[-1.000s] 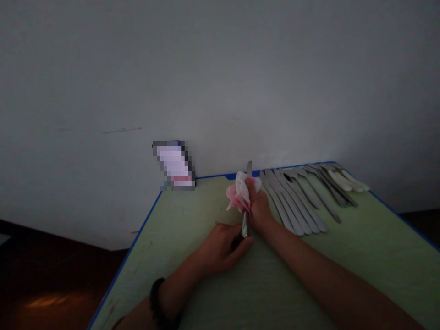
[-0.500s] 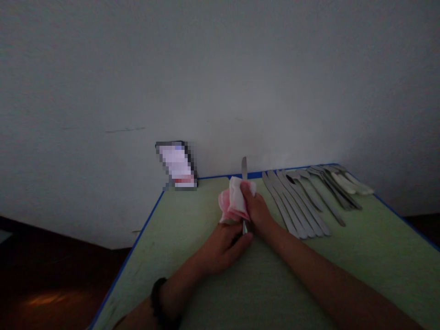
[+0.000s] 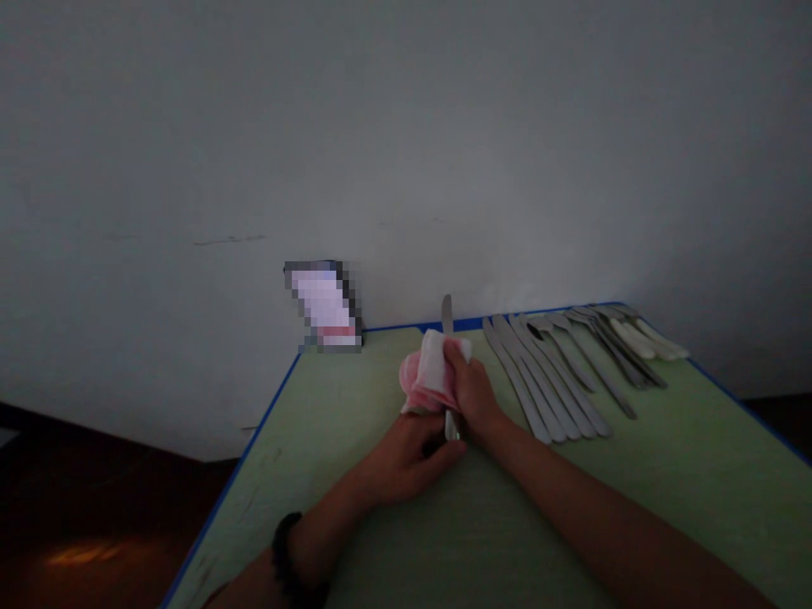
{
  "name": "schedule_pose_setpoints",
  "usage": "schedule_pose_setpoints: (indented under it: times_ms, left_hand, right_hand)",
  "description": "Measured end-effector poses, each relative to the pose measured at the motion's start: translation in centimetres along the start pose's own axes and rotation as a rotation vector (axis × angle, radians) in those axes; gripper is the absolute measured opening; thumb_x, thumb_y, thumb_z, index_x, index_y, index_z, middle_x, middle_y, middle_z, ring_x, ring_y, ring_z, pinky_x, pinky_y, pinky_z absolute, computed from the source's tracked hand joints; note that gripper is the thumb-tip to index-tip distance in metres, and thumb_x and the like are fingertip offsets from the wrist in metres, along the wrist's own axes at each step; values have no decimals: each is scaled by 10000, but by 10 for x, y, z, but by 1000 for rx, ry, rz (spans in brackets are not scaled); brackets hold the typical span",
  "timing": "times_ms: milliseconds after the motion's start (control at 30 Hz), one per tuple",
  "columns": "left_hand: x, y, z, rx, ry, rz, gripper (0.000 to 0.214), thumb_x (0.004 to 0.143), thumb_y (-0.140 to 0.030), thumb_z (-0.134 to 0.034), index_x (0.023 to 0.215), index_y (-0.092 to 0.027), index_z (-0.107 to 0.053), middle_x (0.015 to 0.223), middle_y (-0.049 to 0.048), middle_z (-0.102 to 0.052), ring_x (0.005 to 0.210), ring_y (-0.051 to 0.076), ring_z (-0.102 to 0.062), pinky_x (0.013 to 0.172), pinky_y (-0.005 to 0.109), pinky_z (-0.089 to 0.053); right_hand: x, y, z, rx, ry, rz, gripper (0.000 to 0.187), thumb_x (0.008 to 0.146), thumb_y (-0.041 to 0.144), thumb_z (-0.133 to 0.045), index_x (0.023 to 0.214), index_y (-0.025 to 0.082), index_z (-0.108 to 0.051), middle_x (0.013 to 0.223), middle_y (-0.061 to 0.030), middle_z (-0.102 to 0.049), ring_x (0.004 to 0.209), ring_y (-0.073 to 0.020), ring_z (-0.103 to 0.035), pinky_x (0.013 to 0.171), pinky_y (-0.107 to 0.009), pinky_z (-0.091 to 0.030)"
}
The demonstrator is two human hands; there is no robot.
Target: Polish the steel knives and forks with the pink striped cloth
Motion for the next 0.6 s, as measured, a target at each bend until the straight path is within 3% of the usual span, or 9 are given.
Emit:
schedule_pose_setpoints:
  times_ms: [333,500,600]
  left_hand:
    - [-4,13,-9,-441,110,155,391,870,-456,-466,618,-158,-489,544,-20,-474,501,92,-421,474,209,-325]
    - [-6,22,-8,-477,74,213,382,835,-478,-514,636,-152,-524,528,-19,-497,480,93,-441,453,203,-331]
    - [-5,23,-9,-460,29,235,412,870,-497,-432,661,-158,-537,495,-23,-503,446,95,-459,440,199,-348]
  right_hand:
    - [-13,1,-3,-22,-33,-13,439,724,584,-540,648,153,-572,569,-19,-561,535,-136,-481,468,-248,-342]
    - [-19,1,-7,-81,-20,-9,426,721,570,-550,623,156,-553,553,2,-509,505,-114,-432,459,-242,-335]
    - [-16,0,-9,-87,26,-7,473,737,609,-503,579,164,-523,519,6,-485,485,-111,-419,445,-245,-318]
Point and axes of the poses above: each hand's wrist, its own x-axis towards the middle knuckle, its own z-axis out of the back of the hand, y = z × x, the point moved 8 cm from there along x, towards the middle knuckle
